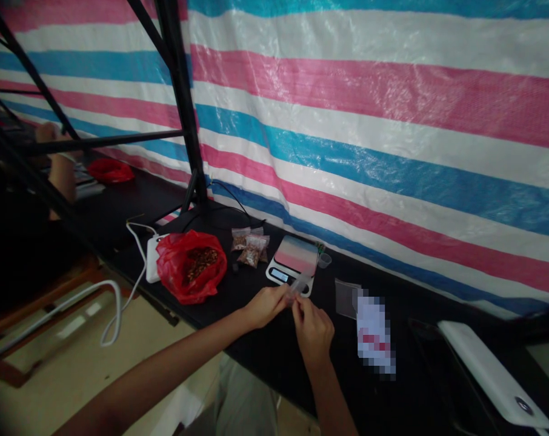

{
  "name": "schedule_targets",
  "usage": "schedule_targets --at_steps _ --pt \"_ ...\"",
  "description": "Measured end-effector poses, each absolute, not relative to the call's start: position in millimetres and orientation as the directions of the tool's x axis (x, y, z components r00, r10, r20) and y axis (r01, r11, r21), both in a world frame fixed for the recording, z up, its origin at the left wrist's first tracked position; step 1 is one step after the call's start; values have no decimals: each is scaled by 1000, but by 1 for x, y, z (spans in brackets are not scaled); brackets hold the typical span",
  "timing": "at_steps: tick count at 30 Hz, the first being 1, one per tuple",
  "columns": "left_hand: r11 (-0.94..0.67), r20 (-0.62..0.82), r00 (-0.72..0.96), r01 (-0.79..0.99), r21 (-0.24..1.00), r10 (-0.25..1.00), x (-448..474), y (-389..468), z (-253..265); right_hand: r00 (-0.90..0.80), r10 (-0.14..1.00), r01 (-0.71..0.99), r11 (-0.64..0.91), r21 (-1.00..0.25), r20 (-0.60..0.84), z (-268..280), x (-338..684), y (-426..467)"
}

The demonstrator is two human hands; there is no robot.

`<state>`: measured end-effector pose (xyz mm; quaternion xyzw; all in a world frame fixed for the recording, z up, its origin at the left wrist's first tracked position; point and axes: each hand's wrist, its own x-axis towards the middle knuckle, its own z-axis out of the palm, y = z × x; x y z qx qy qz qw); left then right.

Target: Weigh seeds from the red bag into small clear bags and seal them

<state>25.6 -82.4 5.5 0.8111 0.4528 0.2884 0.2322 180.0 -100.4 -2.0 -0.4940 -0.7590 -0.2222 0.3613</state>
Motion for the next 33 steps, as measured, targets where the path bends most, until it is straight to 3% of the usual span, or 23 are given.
schedule_targets --at_steps 3,6,8,10,13,17,20,25,33 --pt "-444 368 256 619 648 894 23 -82 7 -125 627 961 268 -62 769 -1 180 -100" --pt "-521 551 183 648 555 814 20 -81 5 -82 690 939 296 -177 719 -2 177 -98" --pt "-602 611 268 664 442 745 18 -82 5 -78 737 907 332 -259 671 -4 175 -97" --pt "-691 579 435 636 344 689 16 -83 9 -67 764 881 347 -321 642 -6 173 -95" --pt "-764 490 592 560 320 640 14 -85 15 -29 792 811 376 -449 610 -5 174 -93" --pt "-782 526 583 521 343 619 13 -86 17 45 891 551 355 -755 451 1 176 -91" --pt "-771 552 556 561 302 621 13 -85 15 47 948 345 281 -895 316 3 177 -87" --pt "-736 542 541 631 245 644 8 -80 18 2 971 214 232 -949 238 3 177 -82" --pt "-726 513 525 587 359 679 5 -76 15 -83 966 333 260 -906 246 -2 177 -81"
